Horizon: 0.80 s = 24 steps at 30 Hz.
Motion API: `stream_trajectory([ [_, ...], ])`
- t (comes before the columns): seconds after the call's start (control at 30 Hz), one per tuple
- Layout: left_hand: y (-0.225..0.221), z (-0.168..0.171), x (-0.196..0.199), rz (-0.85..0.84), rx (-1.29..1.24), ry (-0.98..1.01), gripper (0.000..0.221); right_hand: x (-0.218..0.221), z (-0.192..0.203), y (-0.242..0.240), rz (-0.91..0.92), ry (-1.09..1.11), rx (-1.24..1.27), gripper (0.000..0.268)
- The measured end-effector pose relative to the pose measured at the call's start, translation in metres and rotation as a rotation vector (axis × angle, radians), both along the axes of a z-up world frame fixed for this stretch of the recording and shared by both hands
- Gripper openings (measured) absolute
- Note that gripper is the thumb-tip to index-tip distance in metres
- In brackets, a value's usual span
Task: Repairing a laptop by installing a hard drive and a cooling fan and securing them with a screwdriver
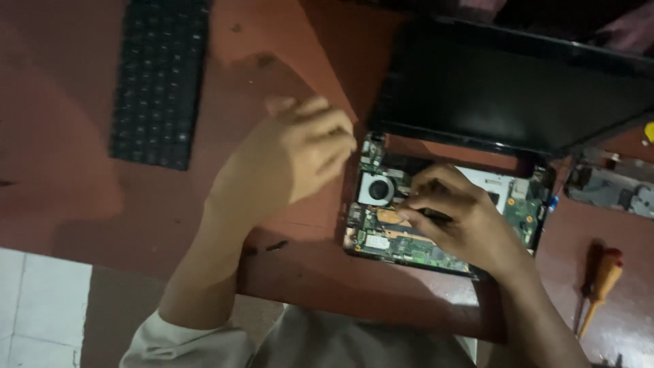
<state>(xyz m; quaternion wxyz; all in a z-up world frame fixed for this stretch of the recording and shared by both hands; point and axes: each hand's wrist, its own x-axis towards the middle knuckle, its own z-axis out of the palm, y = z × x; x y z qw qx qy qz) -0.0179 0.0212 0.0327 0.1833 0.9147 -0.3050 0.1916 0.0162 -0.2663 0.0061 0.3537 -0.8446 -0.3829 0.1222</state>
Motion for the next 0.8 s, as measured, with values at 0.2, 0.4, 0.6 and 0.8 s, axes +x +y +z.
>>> stream_trajectory([
  [0.2, 0.037, -0.017, 0.008, 0.563, -0.135, -0.003, 0.021, 0.004, -0.007, -0.002, 0.023, 0.006, 0.015, 0.025],
  [0.4, 0.040, -0.030, 0.016, 0.597, -0.054, 0.074, 0.016, 0.004, -0.013, -0.006, 0.028, -0.035, -0.031, 0.025],
  [0.6, 0.031, -0.040, 0.024, 0.487, -0.180, 0.082, 0.016, -0.023, 0.037, -0.059, -0.309, -0.165, -0.205, 0.053],
  [0.8, 0.027, -0.022, 0.019, 0.428, -0.255, 0.093, 0.013, -0.088, -0.094, -0.250, -1.052, -0.001, 0.139, 0.020],
])
